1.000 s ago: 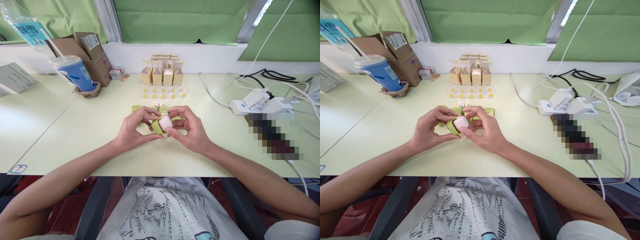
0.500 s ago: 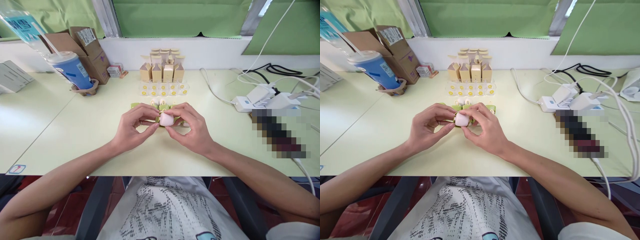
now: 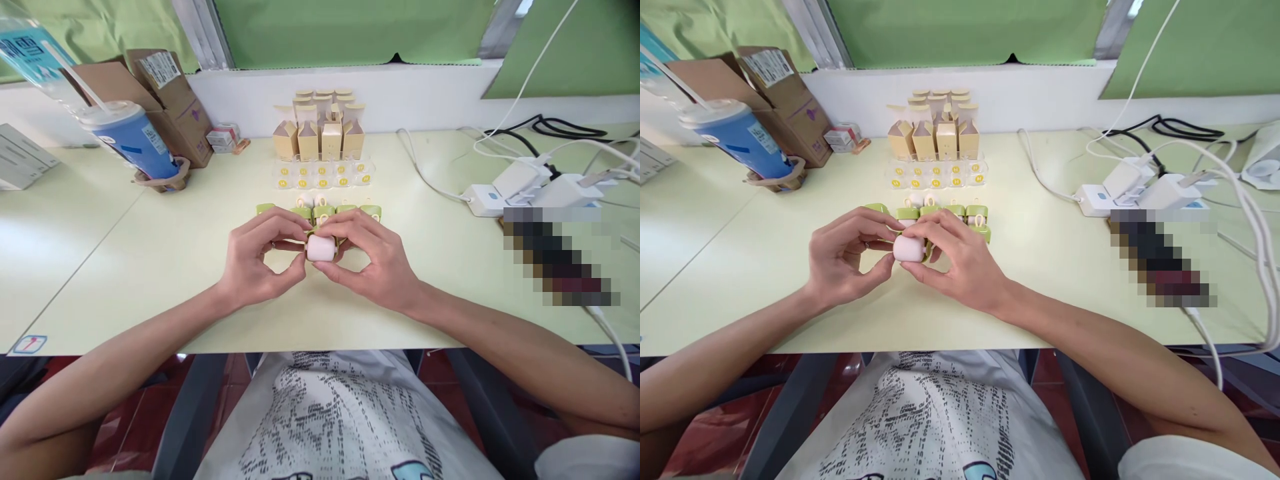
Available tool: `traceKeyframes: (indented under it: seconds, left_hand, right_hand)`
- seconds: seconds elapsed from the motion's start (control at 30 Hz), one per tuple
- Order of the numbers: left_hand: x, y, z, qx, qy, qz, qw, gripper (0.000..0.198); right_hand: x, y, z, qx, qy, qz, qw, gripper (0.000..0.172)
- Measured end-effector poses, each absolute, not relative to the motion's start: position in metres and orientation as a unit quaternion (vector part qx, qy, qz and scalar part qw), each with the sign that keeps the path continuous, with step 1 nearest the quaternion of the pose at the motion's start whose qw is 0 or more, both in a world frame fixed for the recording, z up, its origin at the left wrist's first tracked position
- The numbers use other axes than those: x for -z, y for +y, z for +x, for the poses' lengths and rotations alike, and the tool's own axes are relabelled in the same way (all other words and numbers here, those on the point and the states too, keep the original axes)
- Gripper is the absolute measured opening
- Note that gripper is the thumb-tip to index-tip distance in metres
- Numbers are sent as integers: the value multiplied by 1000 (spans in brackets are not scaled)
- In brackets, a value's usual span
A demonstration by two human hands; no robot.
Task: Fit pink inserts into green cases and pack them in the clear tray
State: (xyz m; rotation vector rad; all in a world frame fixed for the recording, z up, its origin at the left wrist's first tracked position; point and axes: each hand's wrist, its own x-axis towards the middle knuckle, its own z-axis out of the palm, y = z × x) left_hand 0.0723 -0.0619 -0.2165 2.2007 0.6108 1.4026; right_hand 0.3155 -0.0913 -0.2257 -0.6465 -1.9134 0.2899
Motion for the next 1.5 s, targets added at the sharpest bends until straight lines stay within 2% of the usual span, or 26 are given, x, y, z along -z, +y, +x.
traceKeyframes:
  seconds: [0.4, 0.6, 1.07, 1.17, 1.23, 1.33, 1.37, 1.5]
  left_hand:
    - [213, -59, 74, -507, 238, 810, 170, 13]
    - [212, -64, 80, -541, 225, 798, 144, 10]
    - [208, -64, 76, -549, 205, 797, 147, 15]
    - [208, -61, 73, -506, 186, 825, 172, 27]
    - [208, -59, 72, -482, 189, 839, 166, 38]
    - [209, -57, 73, -469, 211, 846, 139, 36]
    - [209, -56, 73, -470, 218, 844, 138, 32]
    - [210, -55, 72, -489, 235, 826, 154, 28]
  right_hand:
    - [230, -92, 309, -3, -830, -301, 470, 34]
    - [228, -89, 309, 33, -820, -266, 505, 30]
    - [231, -81, 317, -42, -815, -229, 531, 44]
    - [233, -77, 321, -49, -812, -246, 527, 46]
    - [234, -76, 322, -81, -805, -258, 528, 53]
    - [235, -77, 322, -153, -792, -266, 528, 62]
    - [235, -79, 322, -172, -790, -266, 525, 60]
    - [233, -84, 322, -188, -783, -265, 531, 36]
